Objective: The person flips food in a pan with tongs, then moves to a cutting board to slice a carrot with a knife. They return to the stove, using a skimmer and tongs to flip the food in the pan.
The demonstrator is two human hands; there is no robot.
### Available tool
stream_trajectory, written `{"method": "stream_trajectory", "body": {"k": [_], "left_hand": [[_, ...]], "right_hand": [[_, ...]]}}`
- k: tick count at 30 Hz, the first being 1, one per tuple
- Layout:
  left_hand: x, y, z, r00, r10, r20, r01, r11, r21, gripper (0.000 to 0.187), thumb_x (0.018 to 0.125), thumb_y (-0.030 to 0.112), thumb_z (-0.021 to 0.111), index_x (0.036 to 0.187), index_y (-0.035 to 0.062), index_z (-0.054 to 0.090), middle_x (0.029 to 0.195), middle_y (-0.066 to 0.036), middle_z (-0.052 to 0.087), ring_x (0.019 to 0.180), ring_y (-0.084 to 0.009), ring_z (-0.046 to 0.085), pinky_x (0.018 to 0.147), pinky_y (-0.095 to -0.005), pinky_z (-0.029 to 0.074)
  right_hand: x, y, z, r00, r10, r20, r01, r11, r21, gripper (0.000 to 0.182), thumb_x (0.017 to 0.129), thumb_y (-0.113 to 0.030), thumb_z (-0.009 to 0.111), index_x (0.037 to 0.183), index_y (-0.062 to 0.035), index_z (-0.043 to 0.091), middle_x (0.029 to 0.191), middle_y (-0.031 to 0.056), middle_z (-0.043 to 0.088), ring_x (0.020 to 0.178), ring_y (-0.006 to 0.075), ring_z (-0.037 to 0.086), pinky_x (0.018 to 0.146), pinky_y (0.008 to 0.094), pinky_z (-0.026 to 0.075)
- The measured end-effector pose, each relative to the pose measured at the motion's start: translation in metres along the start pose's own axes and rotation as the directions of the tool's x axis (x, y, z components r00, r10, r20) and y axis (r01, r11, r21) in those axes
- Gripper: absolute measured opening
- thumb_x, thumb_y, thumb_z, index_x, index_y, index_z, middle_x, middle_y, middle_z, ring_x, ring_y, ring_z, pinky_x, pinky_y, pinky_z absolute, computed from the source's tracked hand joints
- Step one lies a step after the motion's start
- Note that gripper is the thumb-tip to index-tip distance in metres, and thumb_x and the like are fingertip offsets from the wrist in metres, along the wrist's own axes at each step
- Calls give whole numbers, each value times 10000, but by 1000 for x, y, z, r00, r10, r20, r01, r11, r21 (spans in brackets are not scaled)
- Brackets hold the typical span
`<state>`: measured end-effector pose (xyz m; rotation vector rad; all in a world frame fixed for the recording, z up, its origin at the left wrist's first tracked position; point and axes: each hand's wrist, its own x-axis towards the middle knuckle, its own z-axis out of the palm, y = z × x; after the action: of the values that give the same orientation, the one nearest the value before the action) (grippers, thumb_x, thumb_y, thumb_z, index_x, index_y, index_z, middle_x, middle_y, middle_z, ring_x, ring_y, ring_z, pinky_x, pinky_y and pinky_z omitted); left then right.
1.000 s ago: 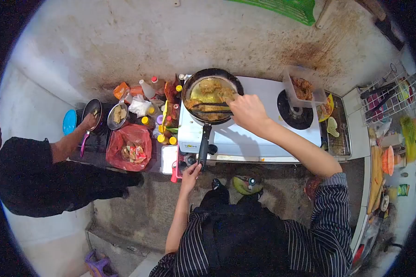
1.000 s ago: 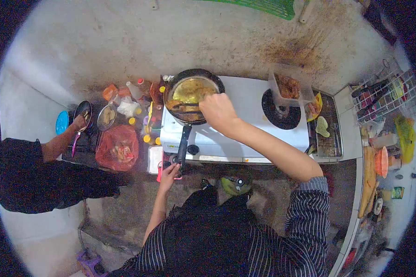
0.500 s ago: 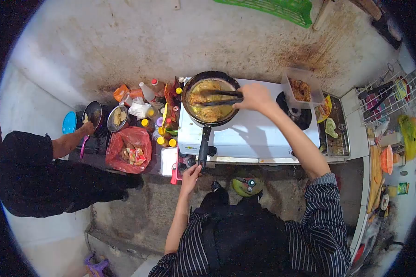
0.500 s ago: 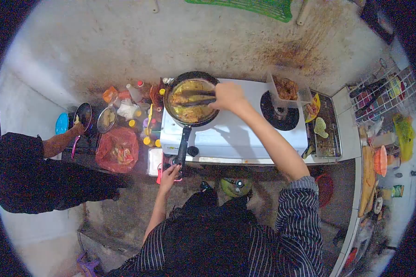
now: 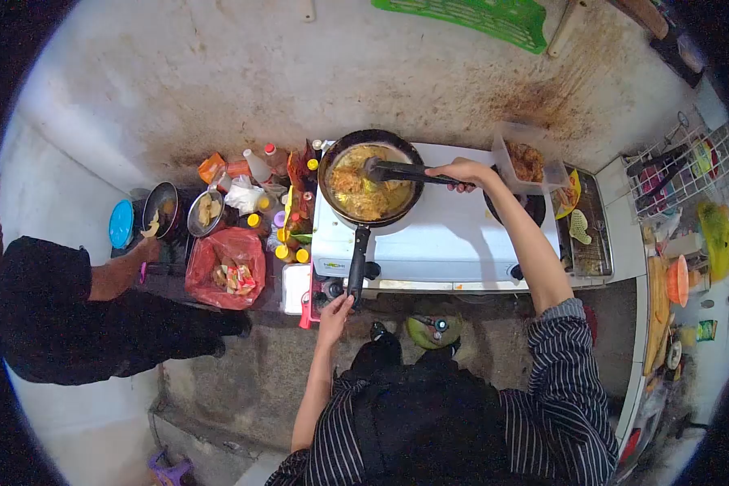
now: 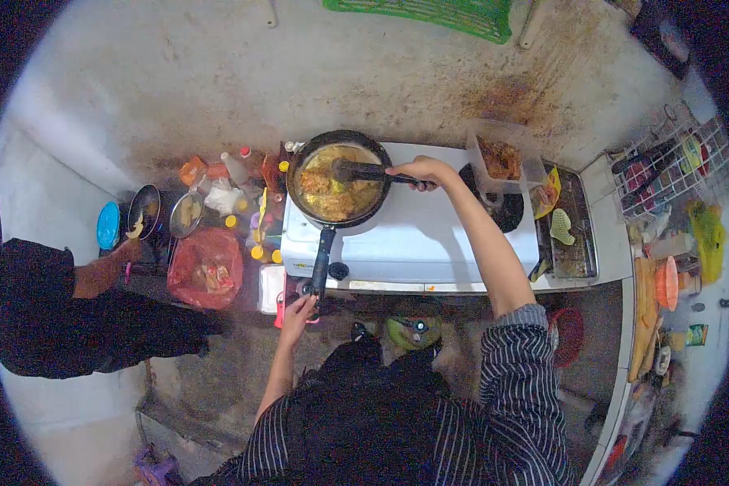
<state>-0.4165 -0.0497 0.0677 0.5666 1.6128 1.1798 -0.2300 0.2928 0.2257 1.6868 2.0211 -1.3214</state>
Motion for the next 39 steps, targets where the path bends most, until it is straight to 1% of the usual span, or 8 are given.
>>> {"method": "stream_trajectory", "body": {"k": [8, 12, 19, 22, 25, 26, 32, 39], "left_hand": [[3, -9, -2, 1000, 28, 1, -28, 1000, 3, 404, 823, 356, 594, 1067, 35, 600, 751, 29, 557, 652, -38, 471, 534, -192, 337], [5, -12, -2, 1000, 14, 7, -14, 1000, -15, 393, 826, 356, 589, 1069, 48, 601, 754, 33, 562, 660, -38, 478, 538, -193, 344], [2, -9, -3, 1000, -28, 11, 28, 1000, -12, 397, 822, 362, 590, 1081, 60, 594, 774, 40, 565, 688, -40, 499, 555, -184, 349], [2, -9, -3, 999, -36, 14, 36, 999, -21, 389, 822, 351, 591, 1080, 60, 593, 792, 37, 569, 704, -38, 504, 568, -178, 351], [-2, -1, -3, 997, -67, 25, 66, 998, 7, 389, 822, 351, 591, 1075, 56, 596, 798, 35, 569, 708, -35, 500, 575, -176, 351], [-2, 1, -2, 998, -54, 27, 54, 999, -1, 386, 822, 348, 592, 1073, 55, 596, 791, 33, 568, 701, -36, 500, 571, -176, 352], [1, -4, -2, 999, -46, 22, 47, 998, -42, 372, 824, 331, 597, 1064, 46, 600, 749, 25, 559, 654, -39, 494, 540, -174, 352], [0, -5, -1, 1000, -21, 13, 22, 999, -42, 374, 825, 327, 597, 1070, 45, 595, 760, 26, 563, 665, -38, 505, 542, -166, 356]], "right_hand": [[0, 4, -10, 998, 17, 56, -24, 990, 138, 538, 650, -620, 624, 598, -94, 519, 509, 4, 481, 371, 82, 391, 340, 234, 292], [17, 7, 10, 998, 17, -60, -15, 999, 47, 552, 645, -586, 644, 558, -59, 503, 508, 35, 486, 382, 127, 421, 352, 264, 321], [24, 32, 25, 965, -168, -199, 163, 986, -45, 570, 625, -611, 631, 787, -66, 667, 579, 33, 537, 434, 106, 496, 371, 244, 394], [8, 33, 18, 924, -229, -305, 184, 968, -168, 549, 621, -582, 644, 841, -81, 678, 608, 60, 576, 505, 161, 563, 448, 296, 447], [-17, 32, 11, 815, -293, -501, 148, 940, -309, 560, 603, -545, 654, 966, -118, 661, 909, 120, 640, 875, 288, 600, 748, 365, 468], [-21, 30, 8, 803, -304, -512, 140, 932, -333, 525, 616, -503, 665, 963, -110, 657, 952, 131, 625, 901, 284, 589, 750, 376, 473], [-47, 14, 14, 561, -617, -552, 126, 723, -680, 392, 655, -402, 671, 895, -93, 657, 721, 154, 622, 717, 298, 614, 634, 397, 488], [-70, -12, 34, 516, -773, -368, 140, 500, -854, 233, 711, -194, 610, 882, -35, 606, 713, 137, 591, 657, 266, 618, 543, 358, 497]]}}
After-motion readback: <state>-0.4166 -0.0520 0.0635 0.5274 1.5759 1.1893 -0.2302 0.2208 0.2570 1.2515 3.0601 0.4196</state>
